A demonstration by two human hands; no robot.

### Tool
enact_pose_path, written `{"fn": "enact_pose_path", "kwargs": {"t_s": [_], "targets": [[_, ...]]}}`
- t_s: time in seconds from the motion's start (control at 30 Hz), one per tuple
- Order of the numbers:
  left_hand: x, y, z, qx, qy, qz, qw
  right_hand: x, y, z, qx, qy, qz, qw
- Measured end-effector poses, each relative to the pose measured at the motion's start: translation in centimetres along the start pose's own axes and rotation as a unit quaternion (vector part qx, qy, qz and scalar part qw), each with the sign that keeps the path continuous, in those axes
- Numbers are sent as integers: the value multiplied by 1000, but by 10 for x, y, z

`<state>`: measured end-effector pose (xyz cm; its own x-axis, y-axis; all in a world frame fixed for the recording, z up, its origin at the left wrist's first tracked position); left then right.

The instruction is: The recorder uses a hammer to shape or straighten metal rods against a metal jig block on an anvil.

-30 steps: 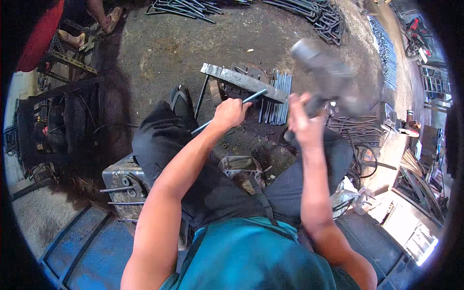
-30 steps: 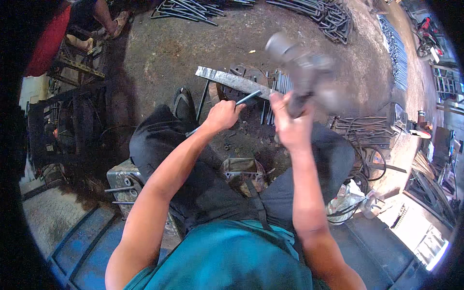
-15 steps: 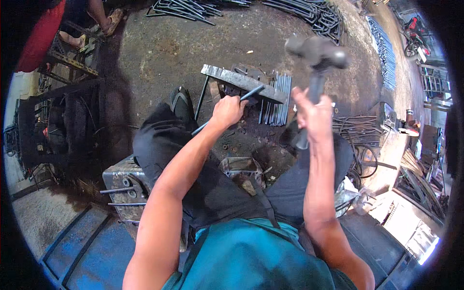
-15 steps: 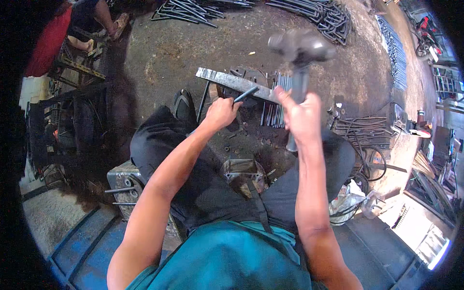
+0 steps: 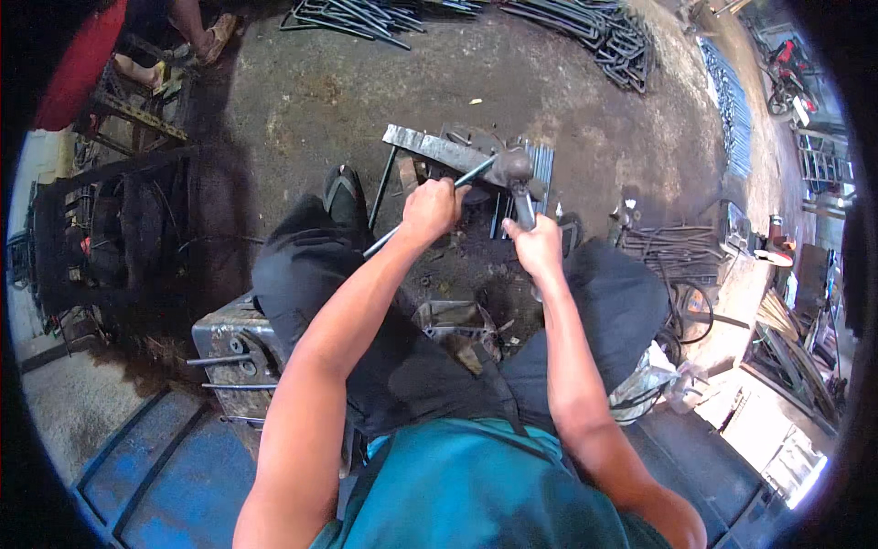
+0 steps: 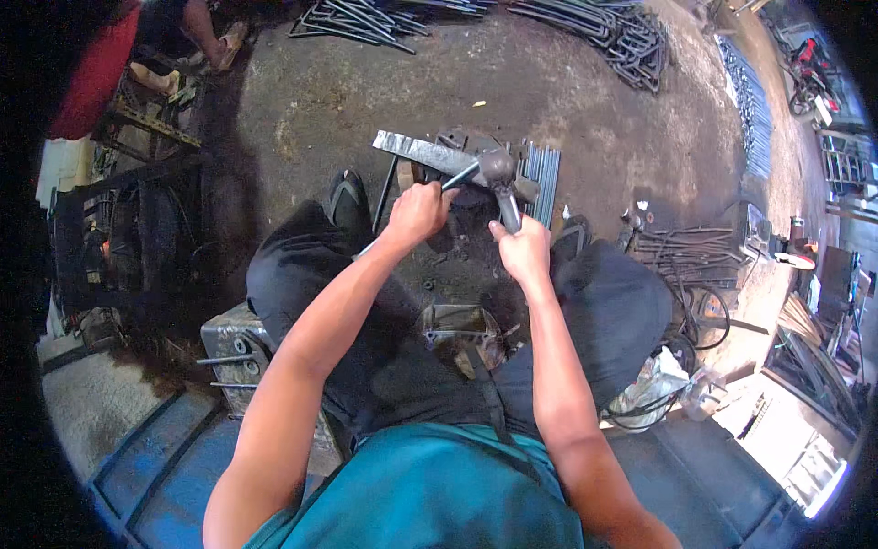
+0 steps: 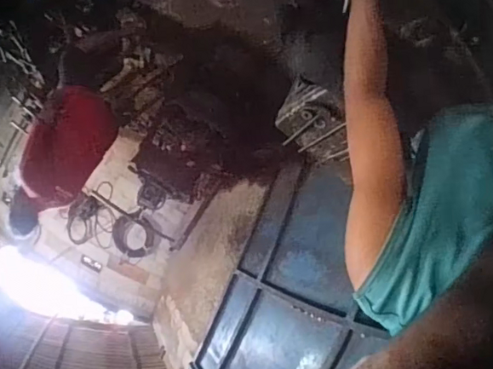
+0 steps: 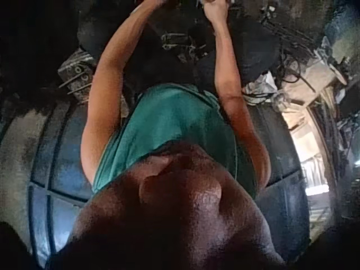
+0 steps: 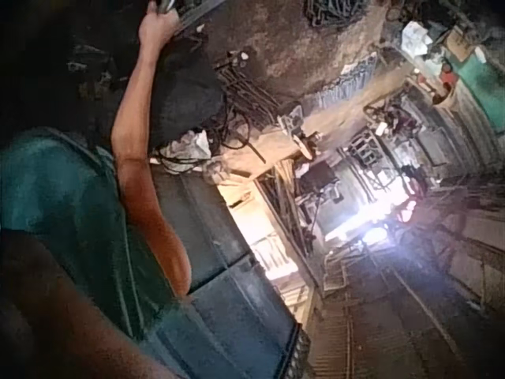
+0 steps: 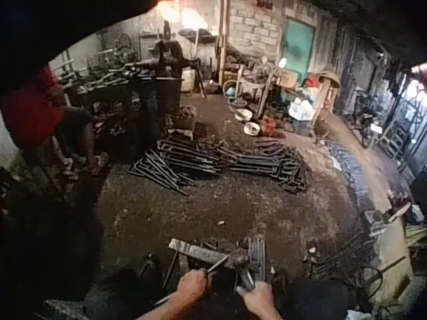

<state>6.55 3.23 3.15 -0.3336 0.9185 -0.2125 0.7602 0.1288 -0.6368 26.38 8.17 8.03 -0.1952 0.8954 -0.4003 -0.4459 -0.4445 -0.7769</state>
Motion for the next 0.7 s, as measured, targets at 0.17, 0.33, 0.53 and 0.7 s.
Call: {"fn": "enact_pose_path", "kwargs": {"t_s": [0.17, 0.33, 0.53, 0.7], "targets": [[-2, 8, -3, 4, 6, 19, 1000, 6, -27, 6, 36, 15, 3, 999], [-6, 8, 2, 12, -6, 40, 999, -32, -112, 96, 285, -77, -21, 955], [-6, 2, -5, 19, 15, 30, 999, -24, -121, 96, 270, -130, -47, 953], [0, 7, -8, 30, 16, 17, 999, 19, -13, -8, -51, -53, -20, 997]]}}
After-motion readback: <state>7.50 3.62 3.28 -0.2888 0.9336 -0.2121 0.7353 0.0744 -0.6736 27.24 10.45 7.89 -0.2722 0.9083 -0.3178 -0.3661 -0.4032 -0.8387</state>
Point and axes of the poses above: each hand's wrist, its own x-axis towards the middle knuckle, its own y-axis out of the palm, z = x × y, the point moved 8 cm from there along x, towards the middle knuckle, and after that the axes turned 13 degrees about -x, right-handed, at the moved point
